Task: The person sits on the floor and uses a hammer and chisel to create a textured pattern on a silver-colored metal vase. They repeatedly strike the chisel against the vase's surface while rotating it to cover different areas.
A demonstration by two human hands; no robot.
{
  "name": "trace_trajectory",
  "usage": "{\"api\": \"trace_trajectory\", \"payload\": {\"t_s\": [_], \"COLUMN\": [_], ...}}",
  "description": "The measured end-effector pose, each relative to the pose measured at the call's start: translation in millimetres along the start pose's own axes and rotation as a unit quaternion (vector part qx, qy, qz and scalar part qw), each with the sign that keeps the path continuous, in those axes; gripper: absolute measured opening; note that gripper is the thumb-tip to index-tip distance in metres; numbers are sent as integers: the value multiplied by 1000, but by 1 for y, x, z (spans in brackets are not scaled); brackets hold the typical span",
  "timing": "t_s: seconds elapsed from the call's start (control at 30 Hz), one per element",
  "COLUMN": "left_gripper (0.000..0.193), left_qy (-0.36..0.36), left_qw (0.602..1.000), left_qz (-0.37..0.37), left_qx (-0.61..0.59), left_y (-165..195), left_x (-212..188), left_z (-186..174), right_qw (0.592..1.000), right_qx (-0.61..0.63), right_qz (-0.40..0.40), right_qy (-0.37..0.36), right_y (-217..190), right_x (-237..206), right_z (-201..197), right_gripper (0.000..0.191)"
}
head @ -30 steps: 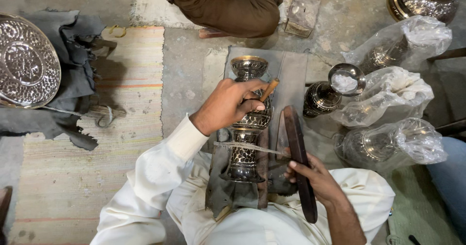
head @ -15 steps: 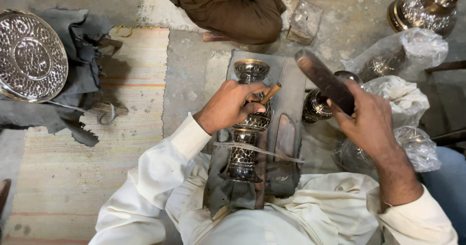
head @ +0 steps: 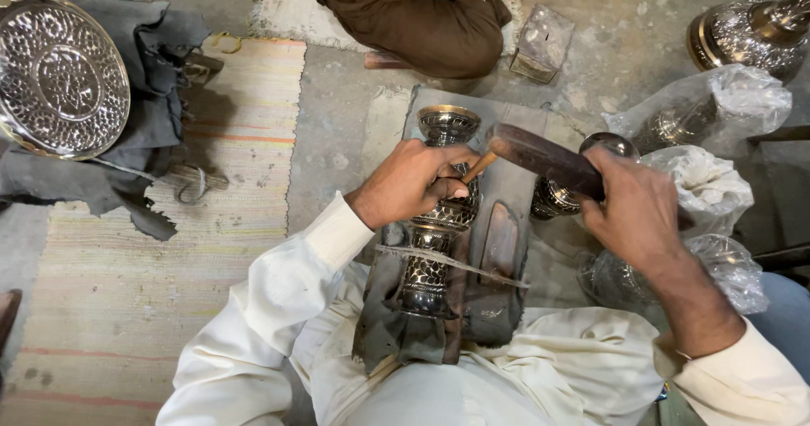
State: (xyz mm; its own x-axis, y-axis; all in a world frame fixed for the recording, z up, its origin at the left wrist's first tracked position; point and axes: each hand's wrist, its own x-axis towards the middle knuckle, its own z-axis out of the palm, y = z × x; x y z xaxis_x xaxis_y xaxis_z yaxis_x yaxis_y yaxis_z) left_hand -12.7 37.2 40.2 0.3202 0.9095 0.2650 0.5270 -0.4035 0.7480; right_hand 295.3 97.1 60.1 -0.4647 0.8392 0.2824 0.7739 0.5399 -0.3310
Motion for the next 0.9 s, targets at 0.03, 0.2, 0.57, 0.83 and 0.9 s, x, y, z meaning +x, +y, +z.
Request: {"api": "trace_trajectory", "payload": {"t_s": [0.03,0.2,0.57,0.83,0.9], "left_gripper": [38,35,39,40,41], "left_qy": [2,27,49,40,40], "left_qw": [1000,999,998,999,999], "left_qz": [5,12,42,21,23], "left_qx": [-3,-18,-16,-4,-2], "left_y": [0,-2,-8,-12,-12], "left_x": [0,-3,-7,-10,-11], "left_z": [0,1,1,2,2], "right_qw": [995,998,999,995,999], "right_qx": [-75,-34,-5,-39,-21], "right_qz": [-65,8,45,-94,-43], "right_qy": [14,-50,-28,3,-8], "right_y": [0,0,-3,1,1], "right_x": [1,6,11,16,18], "right_z": [0,-1,0,-1,0], "right_gripper": [40,33,29,36,30]}}
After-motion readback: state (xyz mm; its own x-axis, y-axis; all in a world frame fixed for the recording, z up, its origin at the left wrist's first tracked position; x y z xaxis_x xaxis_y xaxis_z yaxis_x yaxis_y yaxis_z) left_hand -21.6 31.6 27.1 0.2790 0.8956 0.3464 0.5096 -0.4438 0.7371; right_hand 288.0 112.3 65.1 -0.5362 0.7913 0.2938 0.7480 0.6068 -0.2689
